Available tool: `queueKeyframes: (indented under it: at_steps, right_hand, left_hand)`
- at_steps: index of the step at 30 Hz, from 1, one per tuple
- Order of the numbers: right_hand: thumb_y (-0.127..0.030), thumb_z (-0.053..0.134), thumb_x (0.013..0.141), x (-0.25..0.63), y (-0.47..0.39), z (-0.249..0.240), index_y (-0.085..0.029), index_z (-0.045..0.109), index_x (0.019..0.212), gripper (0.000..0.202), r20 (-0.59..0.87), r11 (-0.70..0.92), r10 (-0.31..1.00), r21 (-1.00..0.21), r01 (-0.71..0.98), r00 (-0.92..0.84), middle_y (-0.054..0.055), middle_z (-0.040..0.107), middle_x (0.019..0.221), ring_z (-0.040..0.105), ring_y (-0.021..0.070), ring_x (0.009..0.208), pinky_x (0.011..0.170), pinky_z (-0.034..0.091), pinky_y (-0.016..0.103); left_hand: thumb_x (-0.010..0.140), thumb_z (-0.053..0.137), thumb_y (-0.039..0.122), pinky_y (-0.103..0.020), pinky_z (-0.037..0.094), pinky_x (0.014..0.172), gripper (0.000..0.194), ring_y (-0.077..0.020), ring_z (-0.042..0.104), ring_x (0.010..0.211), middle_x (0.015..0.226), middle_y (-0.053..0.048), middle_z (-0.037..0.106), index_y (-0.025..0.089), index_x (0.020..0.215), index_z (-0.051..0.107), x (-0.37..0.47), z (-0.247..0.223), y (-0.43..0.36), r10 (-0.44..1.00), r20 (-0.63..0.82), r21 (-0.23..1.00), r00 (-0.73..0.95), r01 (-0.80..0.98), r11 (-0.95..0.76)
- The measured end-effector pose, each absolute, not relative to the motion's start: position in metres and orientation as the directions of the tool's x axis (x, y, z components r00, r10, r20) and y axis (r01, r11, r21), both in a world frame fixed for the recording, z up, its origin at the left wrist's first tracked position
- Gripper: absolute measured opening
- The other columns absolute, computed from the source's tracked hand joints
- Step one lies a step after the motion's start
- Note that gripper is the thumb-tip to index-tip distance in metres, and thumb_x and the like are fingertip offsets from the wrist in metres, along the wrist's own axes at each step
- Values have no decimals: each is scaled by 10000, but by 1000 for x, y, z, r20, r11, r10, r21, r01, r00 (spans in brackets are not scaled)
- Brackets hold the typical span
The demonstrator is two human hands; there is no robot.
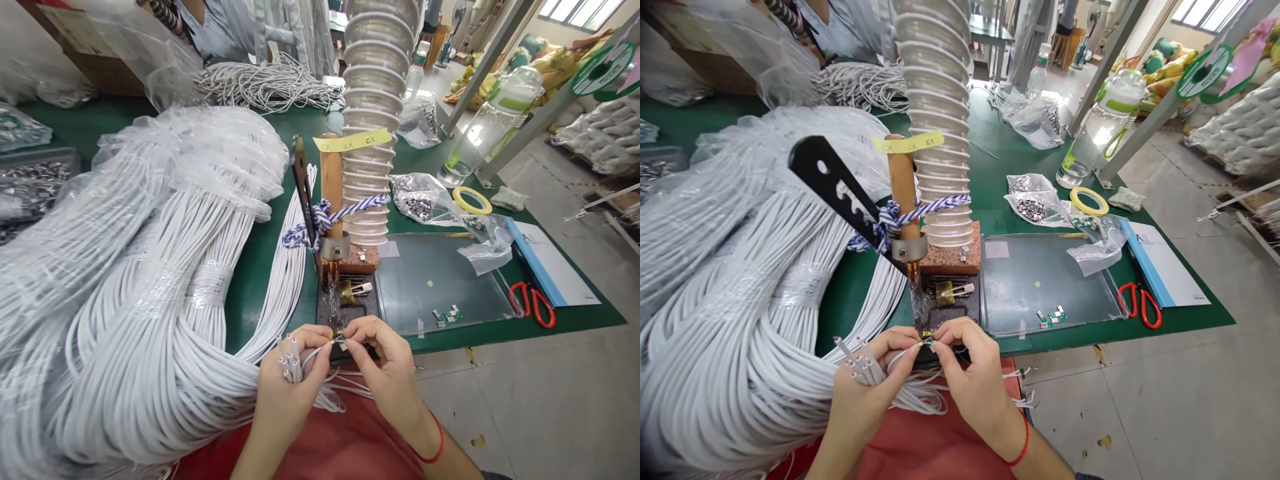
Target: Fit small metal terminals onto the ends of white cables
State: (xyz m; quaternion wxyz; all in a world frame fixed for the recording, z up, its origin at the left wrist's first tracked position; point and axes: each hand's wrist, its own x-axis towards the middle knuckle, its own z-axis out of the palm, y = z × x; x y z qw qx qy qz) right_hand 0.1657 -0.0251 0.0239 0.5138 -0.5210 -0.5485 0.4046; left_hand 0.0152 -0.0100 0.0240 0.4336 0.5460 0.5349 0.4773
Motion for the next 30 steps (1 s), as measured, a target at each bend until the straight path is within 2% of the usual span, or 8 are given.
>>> queueKeyframes:
  at_steps: [6,14,21,30]
  right_hand:
    - [-88,597,886,162,-19,24,-206,589,765,170,169,155,981,-978,141,93,44,666,846,649,183,796,724,521,283]
    - [-70,613,891,161,-20,30,-208,608,787,172,205,196,975,-975,107,81,31,669,867,640,169,813,744,512,265]
    - [-58,623,881,160,-17,30,-198,618,780,173,228,218,970,-969,113,85,31,666,851,634,164,797,730,503,258]
    - [-81,609,893,163,-19,21,-209,590,801,159,207,201,975,-976,87,76,22,636,870,613,160,820,743,493,249]
  left_hand:
    - [765,655,161,-261,590,653,68,-200,731,734,811,-71,746,178,703,678,14,23,-7,998,45,989,-39,141,-39]
    - [834,643,122,-219,567,731,126,-158,717,794,871,-15,747,214,766,698,12,15,-15,993,120,985,-22,126,-116]
    - [791,663,154,-244,582,673,102,-188,732,740,812,-43,764,197,711,708,14,24,-11,996,59,988,-61,144,-50]
    - [801,676,175,-249,580,715,89,-189,729,775,839,-44,757,203,725,713,9,12,-13,999,27,994,-43,112,-23]
